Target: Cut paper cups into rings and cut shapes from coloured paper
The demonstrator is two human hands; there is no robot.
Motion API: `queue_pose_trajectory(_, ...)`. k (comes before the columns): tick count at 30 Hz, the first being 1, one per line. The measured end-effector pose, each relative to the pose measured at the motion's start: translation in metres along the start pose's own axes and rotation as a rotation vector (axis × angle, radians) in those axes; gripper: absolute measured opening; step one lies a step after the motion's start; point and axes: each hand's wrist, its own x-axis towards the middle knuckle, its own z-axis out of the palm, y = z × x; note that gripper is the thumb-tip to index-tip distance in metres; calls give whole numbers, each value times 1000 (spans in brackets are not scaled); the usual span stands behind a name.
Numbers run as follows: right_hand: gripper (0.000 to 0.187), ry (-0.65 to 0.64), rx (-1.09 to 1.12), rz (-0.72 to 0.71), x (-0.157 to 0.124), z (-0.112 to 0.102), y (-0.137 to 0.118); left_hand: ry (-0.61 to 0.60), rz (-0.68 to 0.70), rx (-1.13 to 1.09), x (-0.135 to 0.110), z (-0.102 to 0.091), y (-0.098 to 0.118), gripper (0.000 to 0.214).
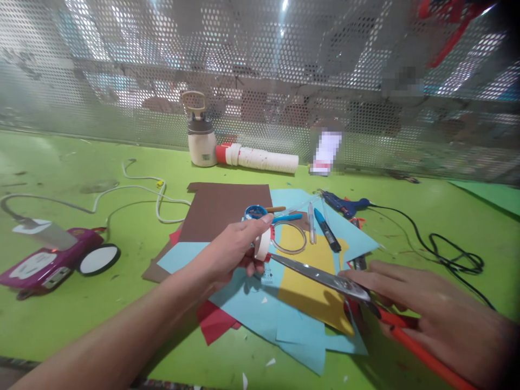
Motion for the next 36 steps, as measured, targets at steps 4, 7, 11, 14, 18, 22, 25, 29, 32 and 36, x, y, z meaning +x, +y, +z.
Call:
queue_pose_trajectory(4, 42, -8, 1, -3, 0, 1, -2, -7, 9, 4, 0, 0, 0, 43)
queue_pose_trajectory(7, 46, 3, -17, -2, -2, 0, -3, -10, 5, 4, 0, 0, -1, 42)
queue_pose_trajectory(11, 51, 0, -6, -3, -2, -2, -2, -20, 11, 1, 0, 0, -1, 42)
queue_pose_trajectory(14, 46, -16, 27, 7, -1, -3, 0, -25, 15, 3, 0, 0, -1, 44)
queue_pose_trajectory(18, 49, -10, 7, -4, -2, -1, 1, -20, 10, 4, 0, 0, -1, 43)
queue_pose_trajectory(22, 51, -7, -16, -3, 0, 0, 0, -15, 6, 5, -1, 0, 0, 42)
queue_pose_trajectory(25, 47, -27, -11, 7, 1, -4, -2, -15, 3, 9, -2, 0, 0, 42)
queue_pose_trajectory(29, 48, -21, -10, 27, 2, -8, -6, -15, 10, 9, -1, 0, 0, 43)
queue_pose_trajectory(32, 50, -41, 20, 36, 2, -9, -7, -20, 15, 7, 0, 0, -1, 43)
queue_pose_trajectory(36, 47, -44, 24, 43, 1, -9, -7, -24, 17, 6, 0, 0, -1, 42)
